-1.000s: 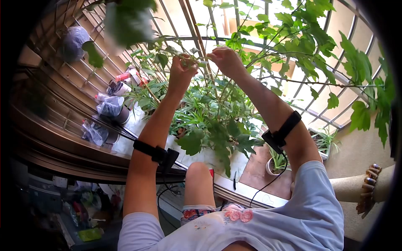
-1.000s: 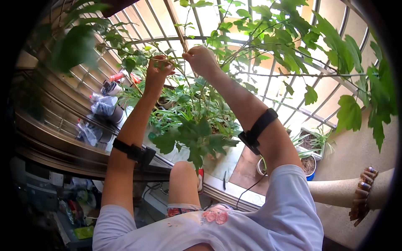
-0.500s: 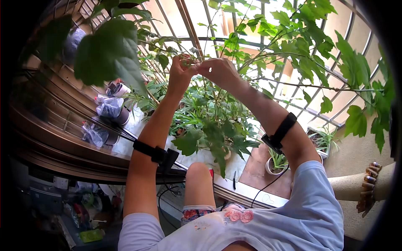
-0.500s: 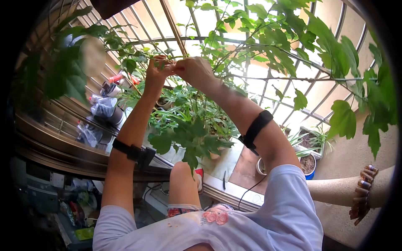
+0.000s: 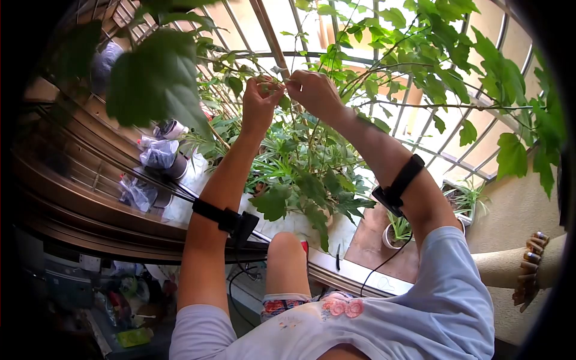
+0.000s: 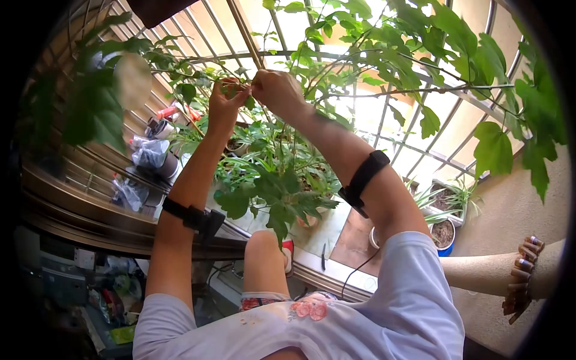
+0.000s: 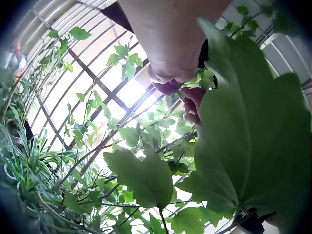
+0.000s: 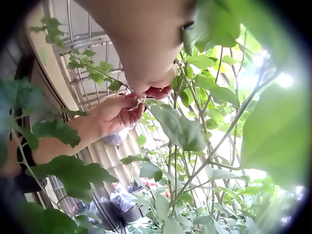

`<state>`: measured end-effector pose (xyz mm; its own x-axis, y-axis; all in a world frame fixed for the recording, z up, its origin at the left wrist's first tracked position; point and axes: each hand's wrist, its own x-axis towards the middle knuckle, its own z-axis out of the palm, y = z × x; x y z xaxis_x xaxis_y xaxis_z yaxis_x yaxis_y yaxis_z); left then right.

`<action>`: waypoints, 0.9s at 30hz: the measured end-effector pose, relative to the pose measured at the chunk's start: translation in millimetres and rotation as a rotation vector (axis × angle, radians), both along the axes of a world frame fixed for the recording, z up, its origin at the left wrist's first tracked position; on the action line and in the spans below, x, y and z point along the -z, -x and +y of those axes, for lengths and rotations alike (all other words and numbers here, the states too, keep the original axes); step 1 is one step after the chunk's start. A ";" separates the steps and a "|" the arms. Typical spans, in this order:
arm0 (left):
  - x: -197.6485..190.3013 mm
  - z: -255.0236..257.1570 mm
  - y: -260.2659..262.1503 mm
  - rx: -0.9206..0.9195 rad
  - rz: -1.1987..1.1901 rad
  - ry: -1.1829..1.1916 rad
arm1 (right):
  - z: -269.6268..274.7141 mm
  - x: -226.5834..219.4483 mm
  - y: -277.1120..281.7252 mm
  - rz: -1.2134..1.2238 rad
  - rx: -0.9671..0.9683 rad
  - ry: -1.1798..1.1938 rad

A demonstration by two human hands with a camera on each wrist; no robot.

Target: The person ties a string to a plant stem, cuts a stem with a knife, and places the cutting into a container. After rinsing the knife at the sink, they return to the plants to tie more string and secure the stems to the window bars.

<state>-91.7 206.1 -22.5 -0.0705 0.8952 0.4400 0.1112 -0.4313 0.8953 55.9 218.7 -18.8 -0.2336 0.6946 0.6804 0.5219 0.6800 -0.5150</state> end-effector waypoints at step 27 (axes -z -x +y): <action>0.1 -2.7 1.7 -0.071 0.087 0.013 | -4.3 -3.5 1.9 0.063 0.067 0.130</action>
